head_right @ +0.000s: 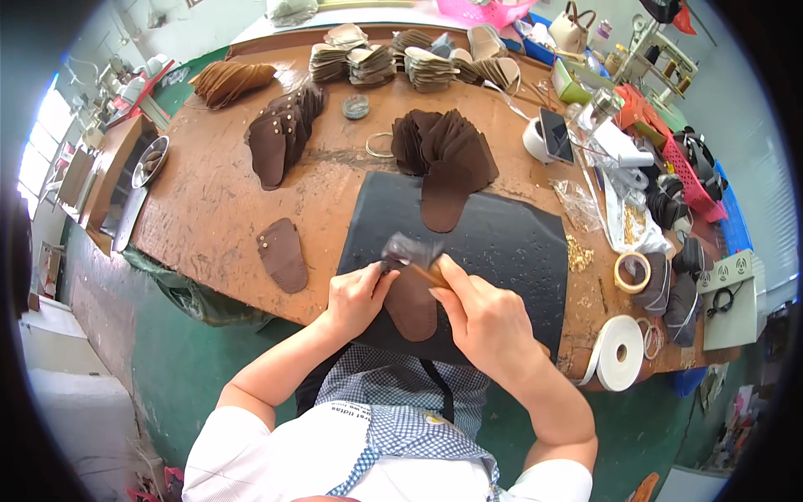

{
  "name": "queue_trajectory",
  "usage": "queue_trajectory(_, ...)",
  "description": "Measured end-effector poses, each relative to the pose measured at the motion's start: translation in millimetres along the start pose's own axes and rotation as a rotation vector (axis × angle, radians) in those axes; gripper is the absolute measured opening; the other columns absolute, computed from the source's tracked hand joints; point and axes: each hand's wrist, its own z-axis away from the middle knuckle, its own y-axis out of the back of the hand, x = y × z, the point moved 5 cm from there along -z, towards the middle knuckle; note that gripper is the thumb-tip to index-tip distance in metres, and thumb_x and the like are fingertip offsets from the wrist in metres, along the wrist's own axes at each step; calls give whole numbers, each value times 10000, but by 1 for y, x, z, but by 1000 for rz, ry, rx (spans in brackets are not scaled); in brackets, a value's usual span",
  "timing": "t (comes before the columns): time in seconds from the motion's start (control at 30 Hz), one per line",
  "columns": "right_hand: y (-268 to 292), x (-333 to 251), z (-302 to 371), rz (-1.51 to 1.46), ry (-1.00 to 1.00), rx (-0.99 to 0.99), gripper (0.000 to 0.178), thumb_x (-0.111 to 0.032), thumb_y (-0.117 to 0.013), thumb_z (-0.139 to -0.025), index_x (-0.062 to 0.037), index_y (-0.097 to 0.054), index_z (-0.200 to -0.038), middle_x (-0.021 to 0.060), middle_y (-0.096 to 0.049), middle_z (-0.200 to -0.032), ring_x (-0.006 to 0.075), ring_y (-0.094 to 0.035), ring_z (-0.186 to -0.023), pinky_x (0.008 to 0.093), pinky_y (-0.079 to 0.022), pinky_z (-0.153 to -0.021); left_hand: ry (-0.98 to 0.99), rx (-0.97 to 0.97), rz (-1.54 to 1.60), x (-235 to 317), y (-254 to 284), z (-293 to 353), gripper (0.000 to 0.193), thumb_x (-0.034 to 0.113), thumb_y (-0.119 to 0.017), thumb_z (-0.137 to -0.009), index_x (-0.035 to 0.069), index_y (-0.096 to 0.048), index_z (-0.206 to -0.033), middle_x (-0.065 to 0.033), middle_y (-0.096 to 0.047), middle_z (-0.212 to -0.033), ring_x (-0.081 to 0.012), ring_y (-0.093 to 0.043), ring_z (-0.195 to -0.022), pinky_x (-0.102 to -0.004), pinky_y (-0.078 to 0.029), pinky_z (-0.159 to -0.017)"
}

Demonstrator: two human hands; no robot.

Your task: Assembling and hammering leather shoe upper components at a workstation.

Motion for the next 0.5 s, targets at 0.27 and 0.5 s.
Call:
queue_trajectory(0.27, -9, 58, 69, 317, -172, 358, 400, -57, -719, -878, -52, -635, -1270, 132, -632, -847, 328, -655, -708, 409, -532, -637, 614, -42, 636, -24, 13, -1, 112, 49, -584, -1003, -30, -663, -1007, -85, -741, -926, -128, -698, -842, -261, -550, -778)
queue_trajectory(0.5, -10, 98, 115, 475, -315, 434, 253, -91, -751, -843, -33, -686, -1081, 129, -614, -976, 337, -597, -936, 446, -495, -812, 483, -240, 312, -10, 15, -10, 191, 83, -663, -921, 14, -636, -1097, -101, -657, -955, -229, -634, -915, -333, -515, -834)
